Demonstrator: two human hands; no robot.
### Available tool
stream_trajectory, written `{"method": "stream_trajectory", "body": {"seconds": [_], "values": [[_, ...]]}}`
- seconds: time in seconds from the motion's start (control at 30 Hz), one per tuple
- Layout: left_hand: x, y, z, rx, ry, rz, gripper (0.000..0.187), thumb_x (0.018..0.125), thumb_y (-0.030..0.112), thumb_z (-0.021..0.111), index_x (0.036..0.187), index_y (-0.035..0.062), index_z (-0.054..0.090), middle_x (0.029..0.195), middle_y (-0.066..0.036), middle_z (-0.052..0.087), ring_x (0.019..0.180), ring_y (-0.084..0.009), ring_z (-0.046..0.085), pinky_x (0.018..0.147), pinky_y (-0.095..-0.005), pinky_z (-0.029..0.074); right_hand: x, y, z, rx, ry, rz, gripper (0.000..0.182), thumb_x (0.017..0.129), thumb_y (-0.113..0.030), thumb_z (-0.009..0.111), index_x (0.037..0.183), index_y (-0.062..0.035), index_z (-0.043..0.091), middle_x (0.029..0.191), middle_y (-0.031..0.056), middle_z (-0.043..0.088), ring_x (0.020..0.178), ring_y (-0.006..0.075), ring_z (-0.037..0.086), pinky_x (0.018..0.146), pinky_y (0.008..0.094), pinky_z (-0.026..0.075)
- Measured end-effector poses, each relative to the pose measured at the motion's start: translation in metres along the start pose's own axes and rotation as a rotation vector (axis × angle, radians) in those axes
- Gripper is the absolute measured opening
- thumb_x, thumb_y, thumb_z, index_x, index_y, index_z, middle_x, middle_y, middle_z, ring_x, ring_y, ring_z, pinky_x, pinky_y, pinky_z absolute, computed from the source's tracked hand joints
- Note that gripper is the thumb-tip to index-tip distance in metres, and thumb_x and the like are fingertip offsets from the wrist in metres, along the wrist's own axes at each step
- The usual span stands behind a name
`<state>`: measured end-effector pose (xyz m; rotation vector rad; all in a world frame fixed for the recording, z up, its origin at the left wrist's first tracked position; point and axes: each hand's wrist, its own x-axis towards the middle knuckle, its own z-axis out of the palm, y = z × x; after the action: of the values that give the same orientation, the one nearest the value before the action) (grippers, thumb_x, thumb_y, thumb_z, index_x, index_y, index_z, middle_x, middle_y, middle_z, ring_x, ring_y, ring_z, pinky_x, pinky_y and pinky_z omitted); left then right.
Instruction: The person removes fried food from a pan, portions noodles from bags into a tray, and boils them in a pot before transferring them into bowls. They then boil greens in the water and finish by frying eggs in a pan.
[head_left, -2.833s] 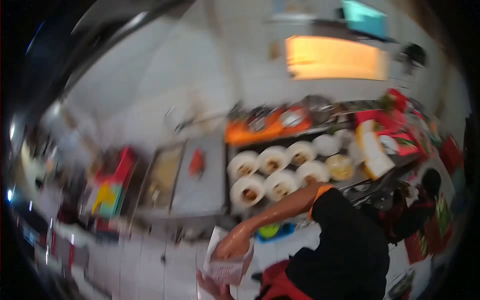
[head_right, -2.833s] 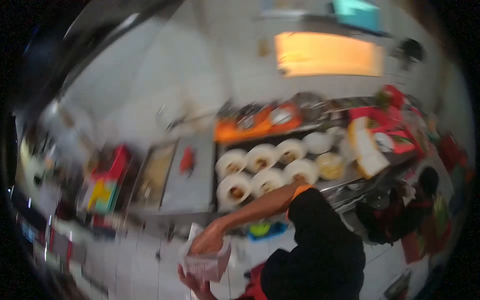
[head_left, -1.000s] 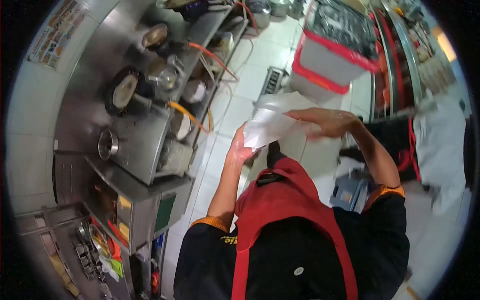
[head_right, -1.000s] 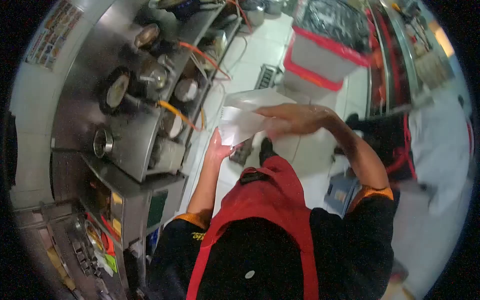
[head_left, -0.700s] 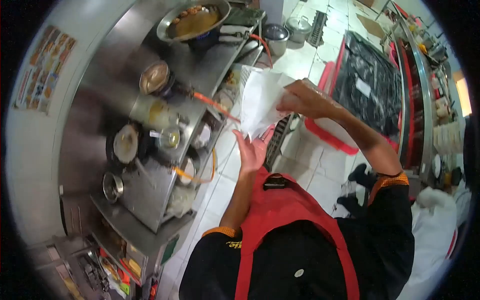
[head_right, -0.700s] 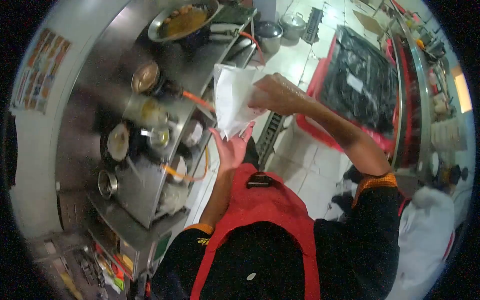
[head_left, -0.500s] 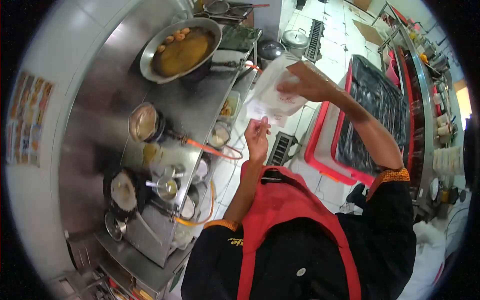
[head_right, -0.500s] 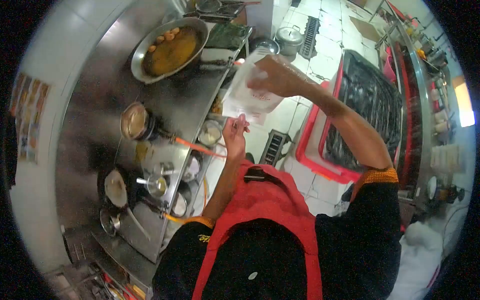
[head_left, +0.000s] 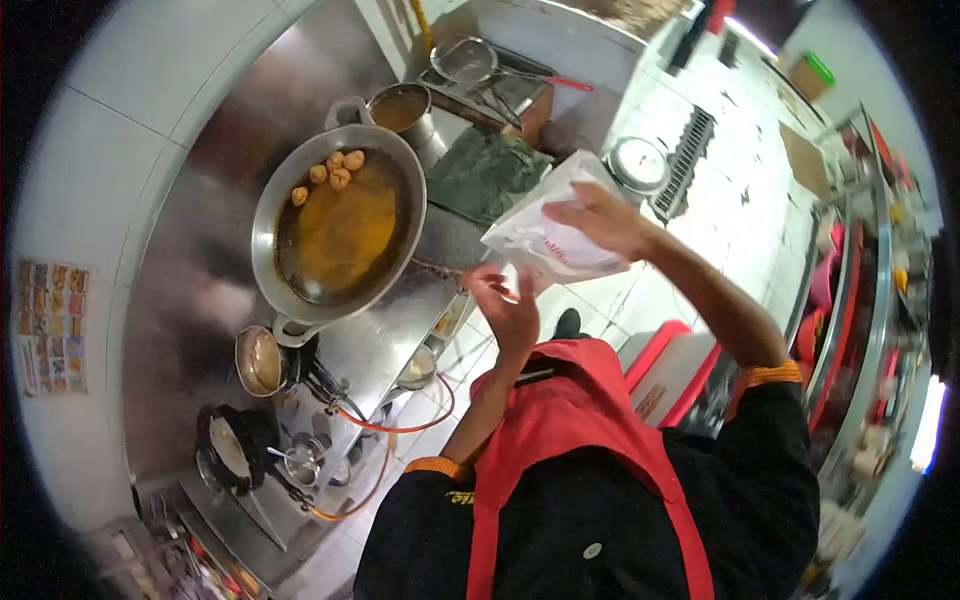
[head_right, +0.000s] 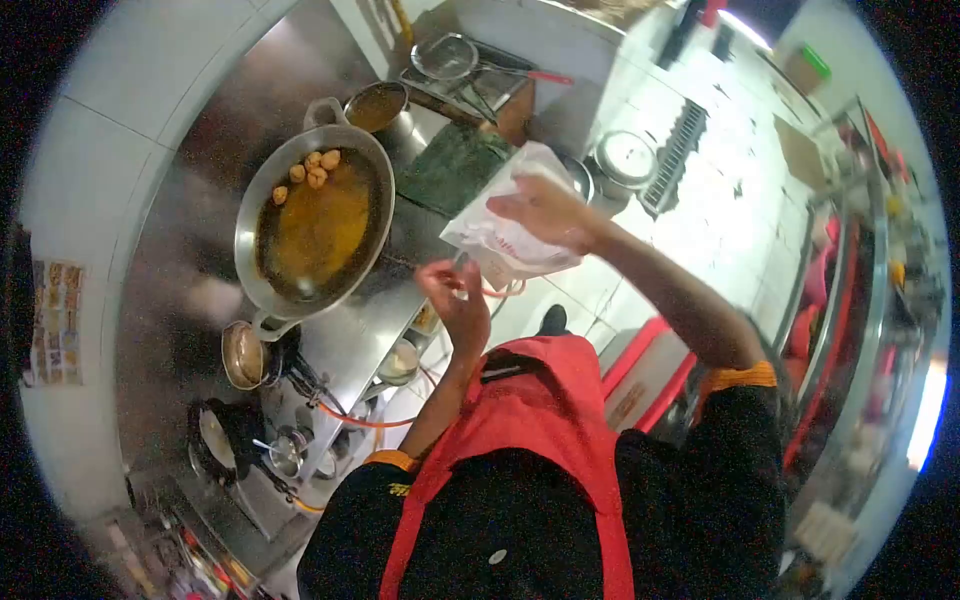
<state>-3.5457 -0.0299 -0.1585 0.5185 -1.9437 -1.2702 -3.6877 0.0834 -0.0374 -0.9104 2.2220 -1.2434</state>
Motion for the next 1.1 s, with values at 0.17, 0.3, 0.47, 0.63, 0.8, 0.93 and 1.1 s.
{"method": "stream_trajectory", "body": {"seconds": [0.17,0.3,0.47,0.63,0.8,0.93,1.1], "values": [[0.091,-0.002,0.081,0.044,-0.168,-0.294,0.032,0.078,0.021,0.067,0.098,0.0012,0.051,0.093,-0.010,0.054,0.077,-0.0213,0.058,0.067,-0.0327,0.046,0.112,0.023,-0.006,0.943,-0.378,0.647,0.028,0.093,-0.036,0.048,0.092,-0.0085,0.055,0.085,0.0017,0.054,0.072,0.0156,0.052,0.060,0.0309,0.044],[0.143,-0.054,0.101,0.113,-0.091,-0.506,0.020,0.075,0.017,0.069,0.079,0.0000,0.059,0.076,-0.013,0.061,0.069,-0.0258,0.063,0.061,-0.0369,0.047,0.195,0.121,0.021,0.994,-0.582,0.641,0.026,0.092,-0.031,0.046,0.104,-0.0093,0.053,0.106,0.0024,0.053,0.086,0.0163,0.052,0.080,0.0295,0.040],[0.167,-0.122,0.106,0.331,0.000,-0.418,0.013,0.075,0.014,0.066,0.075,0.0019,0.061,0.068,-0.011,0.063,0.066,-0.0252,0.066,0.060,-0.0356,0.047,0.259,0.191,0.065,-0.606,-0.802,-0.336,0.024,0.080,-0.010,0.050,0.101,-0.0053,0.059,0.114,0.0080,0.056,0.104,0.0255,0.053,0.083,0.0364,0.043],[0.176,-0.145,0.108,0.465,0.232,-0.472,0.010,0.076,0.012,0.064,0.080,0.0024,0.062,0.072,-0.013,0.064,0.066,-0.0242,0.063,0.062,-0.0345,0.047,0.307,0.237,0.129,-0.764,-1.054,-0.549,0.035,0.077,-0.011,0.052,0.110,-0.0029,0.058,0.121,0.0111,0.052,0.113,0.0293,0.050,0.092,0.0410,0.043],[0.194,-0.157,0.105,0.621,0.367,-0.427,0.007,0.073,0.008,0.063,0.076,0.0025,0.060,0.069,-0.014,0.061,0.064,-0.0276,0.060,0.061,-0.0372,0.047,0.326,0.216,0.144,-1.113,-1.349,-0.717,0.035,0.081,-0.013,0.053,0.114,-0.0013,0.055,0.120,0.0145,0.054,0.110,0.0301,0.055,0.074,0.0395,0.053],[0.204,-0.148,0.117,0.752,0.403,-0.358,0.007,0.070,0.004,0.060,0.076,0.0021,0.057,0.070,-0.015,0.059,0.065,-0.0303,0.060,0.060,-0.0387,0.047,0.323,0.258,0.170,-0.957,-1.196,-0.702,0.052,0.069,-0.018,0.068,0.114,0.0021,0.053,0.114,0.0132,0.060,0.110,0.0287,0.055,0.084,0.0384,0.048],[0.209,-0.148,0.128,0.784,0.406,-0.542,0.011,0.070,0.009,0.059,0.077,0.0020,0.056,0.075,-0.016,0.058,0.069,-0.0340,0.060,0.063,-0.0434,0.047,0.338,0.249,0.172,-1.182,-1.447,-0.954,0.058,0.066,-0.024,0.070,0.117,-0.0030,0.053,0.129,0.0084,0.045,0.124,0.0211,0.040,0.096,0.0350,0.040]]}}
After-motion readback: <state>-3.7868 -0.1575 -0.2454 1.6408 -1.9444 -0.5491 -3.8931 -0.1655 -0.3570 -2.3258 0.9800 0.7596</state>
